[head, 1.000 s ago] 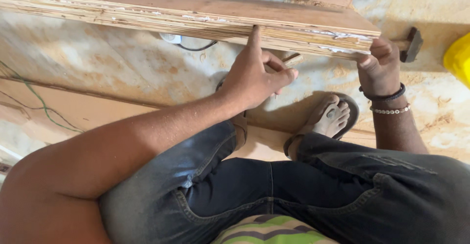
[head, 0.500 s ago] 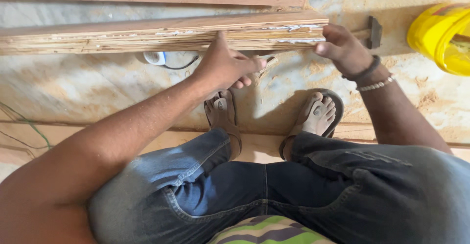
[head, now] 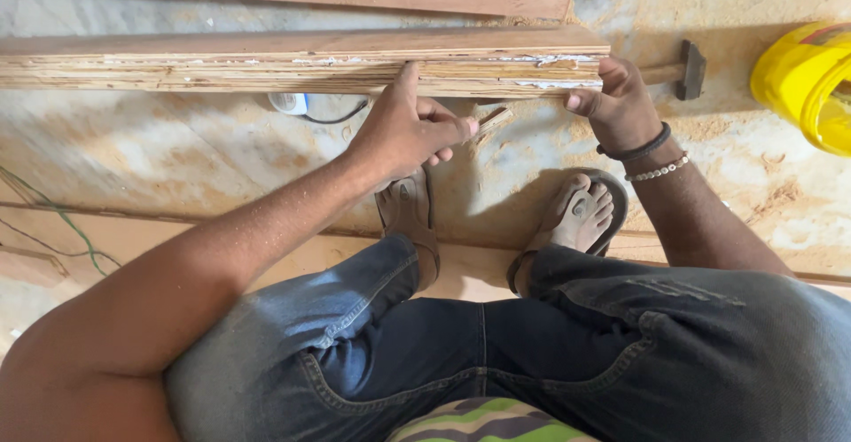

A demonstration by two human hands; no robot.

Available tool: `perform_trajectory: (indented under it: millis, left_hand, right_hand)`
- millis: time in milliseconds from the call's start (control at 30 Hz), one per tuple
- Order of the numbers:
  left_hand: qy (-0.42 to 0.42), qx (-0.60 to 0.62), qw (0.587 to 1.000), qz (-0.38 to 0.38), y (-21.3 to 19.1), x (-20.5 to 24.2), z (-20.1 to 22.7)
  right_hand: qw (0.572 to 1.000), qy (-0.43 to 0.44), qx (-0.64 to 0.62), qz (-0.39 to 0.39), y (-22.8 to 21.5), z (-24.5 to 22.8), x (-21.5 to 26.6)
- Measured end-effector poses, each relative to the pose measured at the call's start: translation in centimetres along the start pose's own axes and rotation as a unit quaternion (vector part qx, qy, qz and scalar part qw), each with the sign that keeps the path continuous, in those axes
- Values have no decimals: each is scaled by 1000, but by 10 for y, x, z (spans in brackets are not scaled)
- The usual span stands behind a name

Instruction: The person applies glue to several thin wood strips using a wooden stick, stacks them together, and hammers them into a groove on a plywood board.

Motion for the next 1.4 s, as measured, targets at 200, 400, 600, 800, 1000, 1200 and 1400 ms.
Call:
perform_trajectory:
  millis: [200, 400, 600, 800, 1000, 1200, 1400]
  left_hand:
    - [15, 28, 999, 13, 2, 2, 2]
    - [18, 44, 999, 12, 3, -1, 10]
    - [17, 40, 999, 9, 3, -4, 18]
    - [36, 37, 999, -5, 2, -3, 19]
    - [57, 21, 998, -20, 5, -1, 14]
    - [59, -111, 991, -42, -4, -4, 14]
    - [35, -19, 999, -14, -1, 2, 3]
  right_hand:
    - [998, 12, -60, 17, -3, 12, 4]
    - [998, 14, -55, 12, 3, 3, 5]
    - [994, 14, -110, -2, 11, -6, 2]
    - [991, 30, -131, 11, 12, -5, 5]
    - [987, 20, -156, -4, 11, 3, 7]
    - [999, 8, -27, 25, 2, 3, 7]
    - [998, -32, 47, 26, -7, 2, 6]
Point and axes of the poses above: each hand's wrist, its own x-axis away from the middle knuckle, its own y-axis out of the palm, z = x × y, the point moved 6 cm from there along -x, towards the middle knuckle, and after that the axes turned 8 degrees about y, right-handed, at the moved point
